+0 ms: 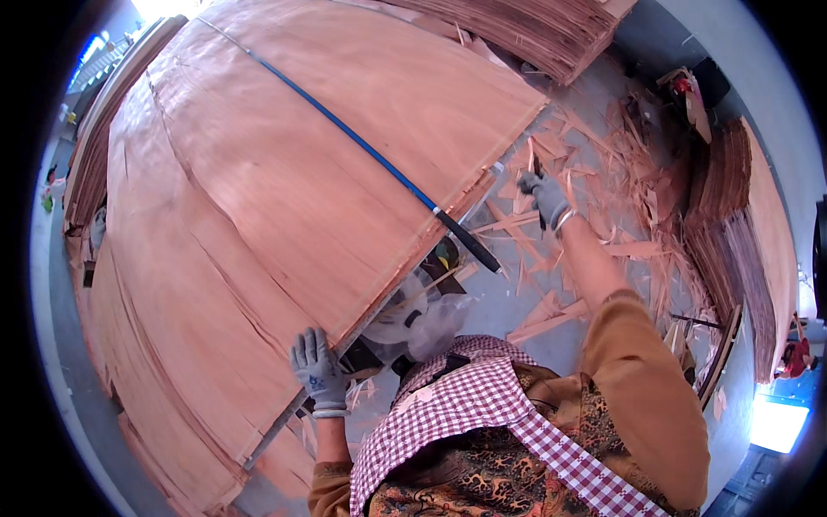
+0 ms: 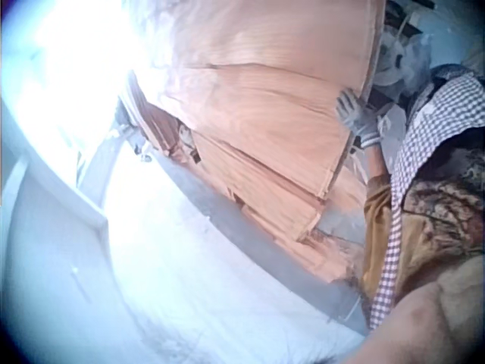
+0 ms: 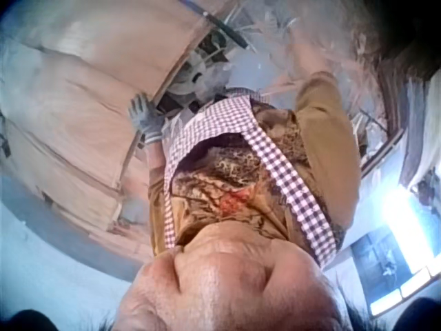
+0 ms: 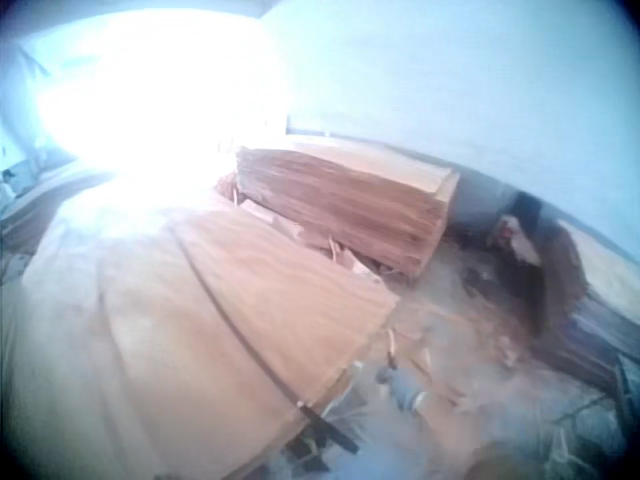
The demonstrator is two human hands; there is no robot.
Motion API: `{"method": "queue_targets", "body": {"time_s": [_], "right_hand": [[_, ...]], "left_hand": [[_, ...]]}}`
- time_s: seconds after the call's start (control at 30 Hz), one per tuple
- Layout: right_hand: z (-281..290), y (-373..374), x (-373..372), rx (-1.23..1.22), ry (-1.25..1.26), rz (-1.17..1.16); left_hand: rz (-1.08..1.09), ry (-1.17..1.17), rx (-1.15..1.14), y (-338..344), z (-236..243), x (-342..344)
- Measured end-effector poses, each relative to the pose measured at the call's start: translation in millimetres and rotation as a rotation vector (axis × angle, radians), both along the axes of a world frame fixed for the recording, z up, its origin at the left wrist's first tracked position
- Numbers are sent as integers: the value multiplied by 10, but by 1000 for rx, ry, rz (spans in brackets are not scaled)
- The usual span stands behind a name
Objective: The person organizes and tapes thin veneer wood sheets by sliding them off a stack, aligning them on a work surface, and applying small strips of tape to the edges using a hand-held cutter.
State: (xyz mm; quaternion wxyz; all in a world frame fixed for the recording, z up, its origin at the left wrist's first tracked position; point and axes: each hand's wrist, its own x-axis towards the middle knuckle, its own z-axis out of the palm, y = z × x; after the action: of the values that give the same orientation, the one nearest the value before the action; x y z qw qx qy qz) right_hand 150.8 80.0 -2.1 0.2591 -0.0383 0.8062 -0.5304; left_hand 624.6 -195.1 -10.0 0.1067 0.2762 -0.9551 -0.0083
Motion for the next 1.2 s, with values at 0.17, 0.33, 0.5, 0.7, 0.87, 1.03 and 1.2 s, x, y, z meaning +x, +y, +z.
{"method": "queue_targets", "body": {"time_s": [0.17,0.33,0.5,0.7,0.87,1.03,1.2], "right_hand": [[-376,-226,-355,-68,-186,123],[-513,-386,-295,-182,-85,301],[-342,-109,-495,-57,-61,300],[1062,-788,-89,17,138,505],[1938,-1744,627,-117,190,865],[1572,-2782,1286,-13,94,1121],[375,-3401,1756,-118,-213,901]], "left_hand": [[14,-21,19,-53,22,71],[50,-42,50,-70,-12,171],[45,14,97,-127,163,19],[113,144,151,-20,216,245],[196,147,133,6,437,419],[355,171,86,-194,544,808],[534,129,34,-300,525,1236]]}}
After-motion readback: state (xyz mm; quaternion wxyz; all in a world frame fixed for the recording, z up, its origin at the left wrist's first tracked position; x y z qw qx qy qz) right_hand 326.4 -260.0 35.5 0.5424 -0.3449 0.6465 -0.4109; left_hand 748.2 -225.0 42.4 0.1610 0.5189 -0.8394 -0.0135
